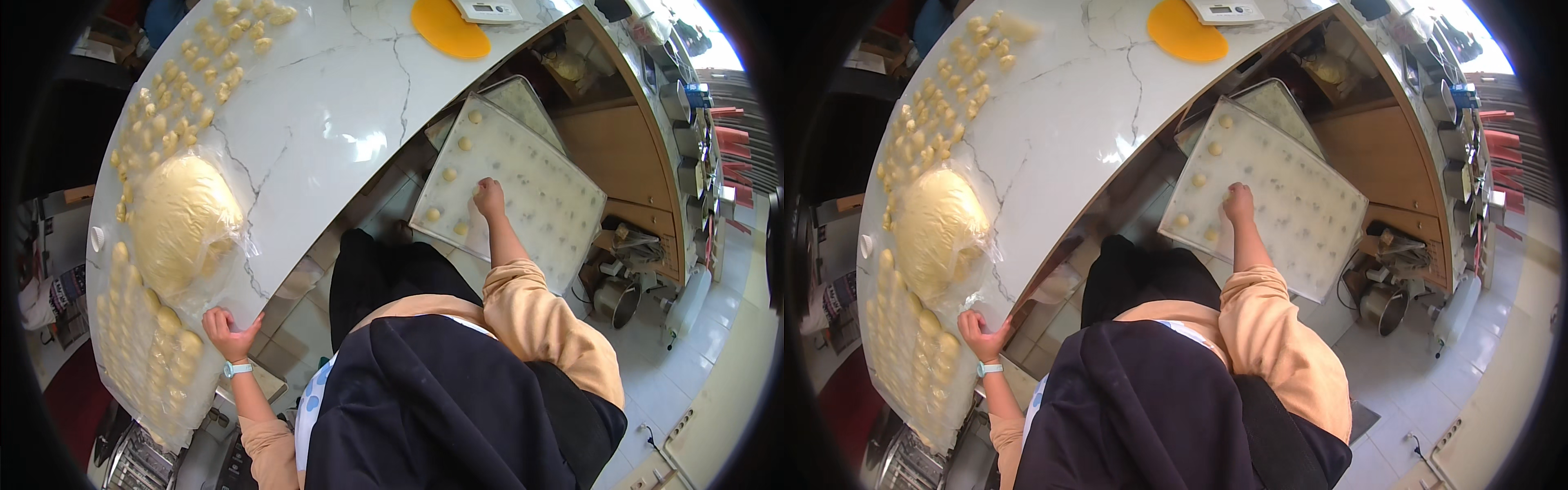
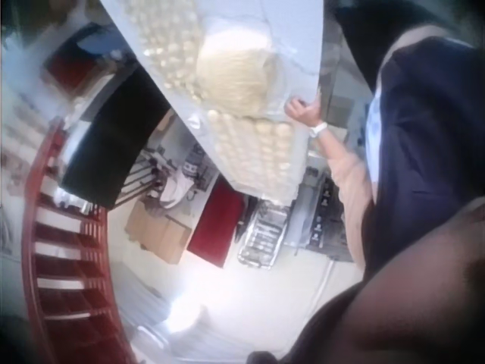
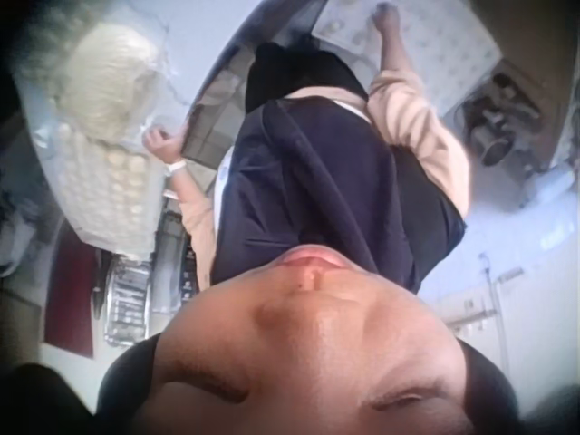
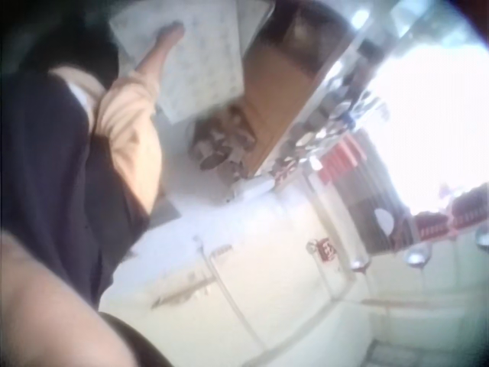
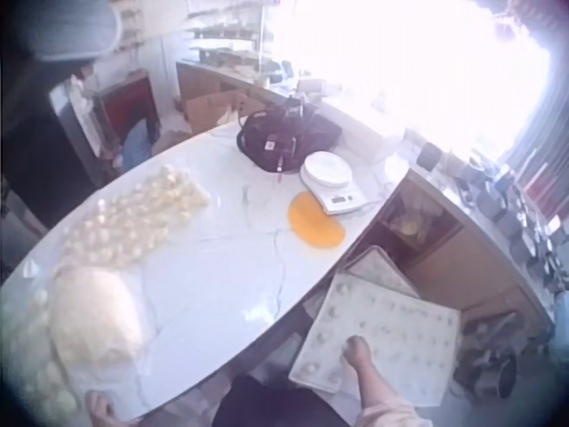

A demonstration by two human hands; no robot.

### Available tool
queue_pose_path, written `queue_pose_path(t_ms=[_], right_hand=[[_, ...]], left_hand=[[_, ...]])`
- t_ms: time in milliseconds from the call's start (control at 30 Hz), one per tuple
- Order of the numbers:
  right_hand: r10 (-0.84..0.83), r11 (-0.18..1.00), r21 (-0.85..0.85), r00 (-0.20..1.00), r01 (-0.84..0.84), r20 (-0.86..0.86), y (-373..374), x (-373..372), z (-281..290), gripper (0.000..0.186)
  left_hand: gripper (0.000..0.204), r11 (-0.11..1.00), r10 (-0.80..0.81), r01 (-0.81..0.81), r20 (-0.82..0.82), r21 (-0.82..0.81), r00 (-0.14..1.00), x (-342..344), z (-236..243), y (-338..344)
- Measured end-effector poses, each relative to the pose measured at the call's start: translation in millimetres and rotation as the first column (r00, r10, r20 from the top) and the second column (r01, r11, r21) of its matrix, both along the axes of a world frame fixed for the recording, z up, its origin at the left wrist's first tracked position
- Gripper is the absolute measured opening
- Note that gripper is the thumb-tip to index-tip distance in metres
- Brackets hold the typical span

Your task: The person rolls small dough pieces into balls on the countertop by hand and arranges them onto a baking tray.

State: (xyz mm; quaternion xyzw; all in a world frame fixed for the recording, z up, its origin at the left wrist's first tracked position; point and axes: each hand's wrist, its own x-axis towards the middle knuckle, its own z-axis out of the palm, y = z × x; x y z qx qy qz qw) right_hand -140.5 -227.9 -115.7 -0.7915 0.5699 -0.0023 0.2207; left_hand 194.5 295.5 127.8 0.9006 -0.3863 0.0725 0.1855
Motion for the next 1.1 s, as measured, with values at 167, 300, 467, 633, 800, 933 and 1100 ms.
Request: queue_pose_path(t_ms=[167,300,467,633,800,933,1100], right_hand=[[0.157,0.986,0.014,0.946,-0.167,0.283,4.2,-6.0,5.1,0.038],[0.196,0.968,-0.184,0.972,-0.170,0.132,4.0,14.9,44.4,0.034],[0.333,0.918,-0.394,0.644,-0.054,0.688,14.7,167.8,199.4,0.022],[0.731,0.678,-0.473,0.584,-0.562,0.354,54.5,319.0,236.6,0.034],[0.598,0.743,-0.603,0.693,-0.291,0.403,8.8,470.6,219.9,0.038],[0.384,0.916,-0.227,0.552,-0.332,0.741,2.7,491.3,243.1,0.037],[0.523,0.847,-0.430,0.349,-0.312,0.778,82.4,355.9,223.4,0.027]], left_hand=[[0.062,1.000,0.014,-0.014,0.008,0.018,1.000,-1.6,-0.8,0.4],[0.062,1.000,0.015,-0.016,0.039,0.025,0.999,-0.8,-2.3,-3.7],[0.063,0.999,0.028,-0.029,0.035,0.026,0.999,-3.9,2.9,-0.3],[0.062,0.999,0.030,-0.031,0.026,0.027,0.999,0.3,6.1,-5.9],[0.061,0.999,0.017,-0.018,0.029,0.031,0.999,1.8,4.0,-2.9],[0.061,1.000,0.027,-0.027,0.000,0.003,1.000,1.3,5.3,-4.1],[0.062,0.999,0.032,-0.032,-0.029,-0.006,0.999,2.5,10.4,-1.9]])
